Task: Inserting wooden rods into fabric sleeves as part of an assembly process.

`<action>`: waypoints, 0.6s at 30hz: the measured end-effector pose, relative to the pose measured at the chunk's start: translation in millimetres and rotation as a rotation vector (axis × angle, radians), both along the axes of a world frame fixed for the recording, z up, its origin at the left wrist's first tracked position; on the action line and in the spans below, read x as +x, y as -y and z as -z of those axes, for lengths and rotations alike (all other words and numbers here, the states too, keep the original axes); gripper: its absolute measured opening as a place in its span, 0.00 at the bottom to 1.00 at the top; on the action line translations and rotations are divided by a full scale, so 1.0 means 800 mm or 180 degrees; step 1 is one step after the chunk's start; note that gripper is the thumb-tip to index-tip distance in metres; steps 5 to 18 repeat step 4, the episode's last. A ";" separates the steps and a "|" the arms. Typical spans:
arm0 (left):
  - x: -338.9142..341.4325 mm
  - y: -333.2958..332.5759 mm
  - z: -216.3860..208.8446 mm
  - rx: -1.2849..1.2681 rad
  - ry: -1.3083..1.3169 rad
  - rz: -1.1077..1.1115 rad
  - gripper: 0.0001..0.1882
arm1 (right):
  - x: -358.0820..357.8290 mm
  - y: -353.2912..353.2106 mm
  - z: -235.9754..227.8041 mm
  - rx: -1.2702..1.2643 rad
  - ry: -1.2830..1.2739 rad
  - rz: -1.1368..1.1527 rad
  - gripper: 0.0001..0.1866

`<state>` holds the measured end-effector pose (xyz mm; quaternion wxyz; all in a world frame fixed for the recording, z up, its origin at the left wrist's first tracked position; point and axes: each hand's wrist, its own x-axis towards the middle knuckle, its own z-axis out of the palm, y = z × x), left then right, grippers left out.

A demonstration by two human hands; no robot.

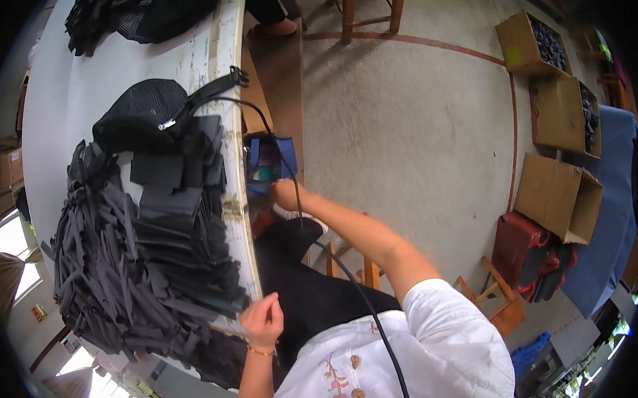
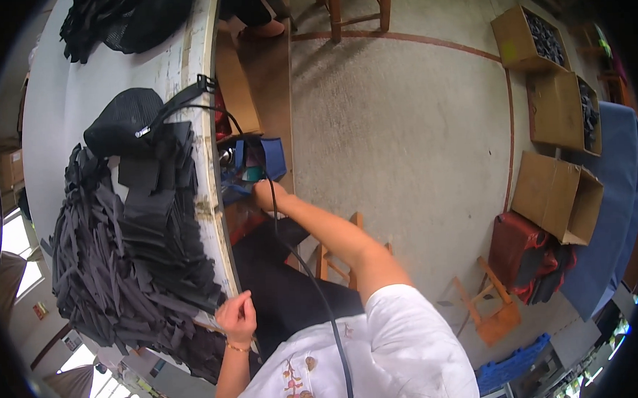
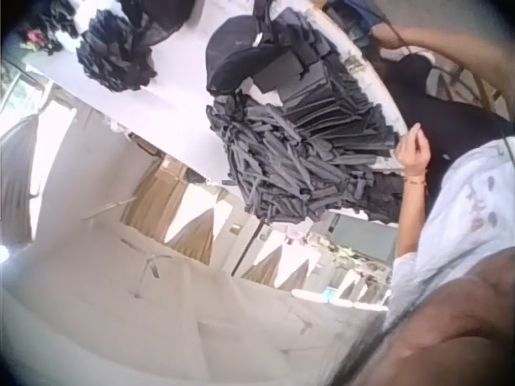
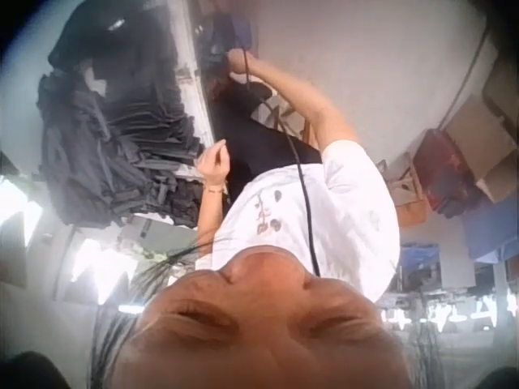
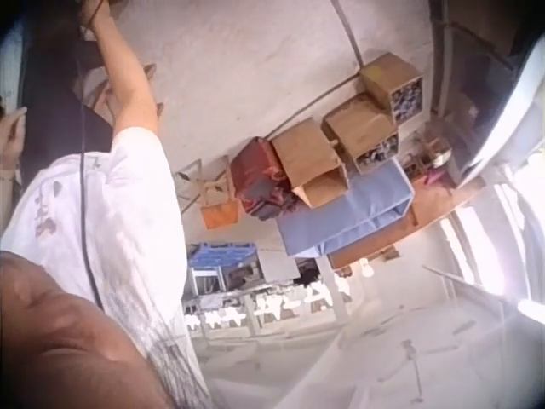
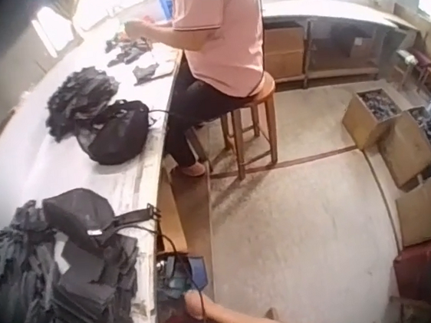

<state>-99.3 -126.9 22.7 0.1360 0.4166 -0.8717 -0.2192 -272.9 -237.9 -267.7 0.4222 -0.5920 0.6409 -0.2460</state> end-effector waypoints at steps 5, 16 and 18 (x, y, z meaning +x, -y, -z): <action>0.010 0.004 0.002 -0.0034 0.0142 0.0062 0.06 | 0.027 0.048 0.036 0.0244 -0.0415 -0.0566 0.19; 0.010 0.004 0.002 -0.0034 0.0142 0.0062 0.06 | 0.027 0.048 0.036 0.0244 -0.0415 -0.0566 0.19; 0.010 0.004 0.002 -0.0034 0.0142 0.0062 0.06 | 0.027 0.048 0.036 0.0244 -0.0415 -0.0566 0.19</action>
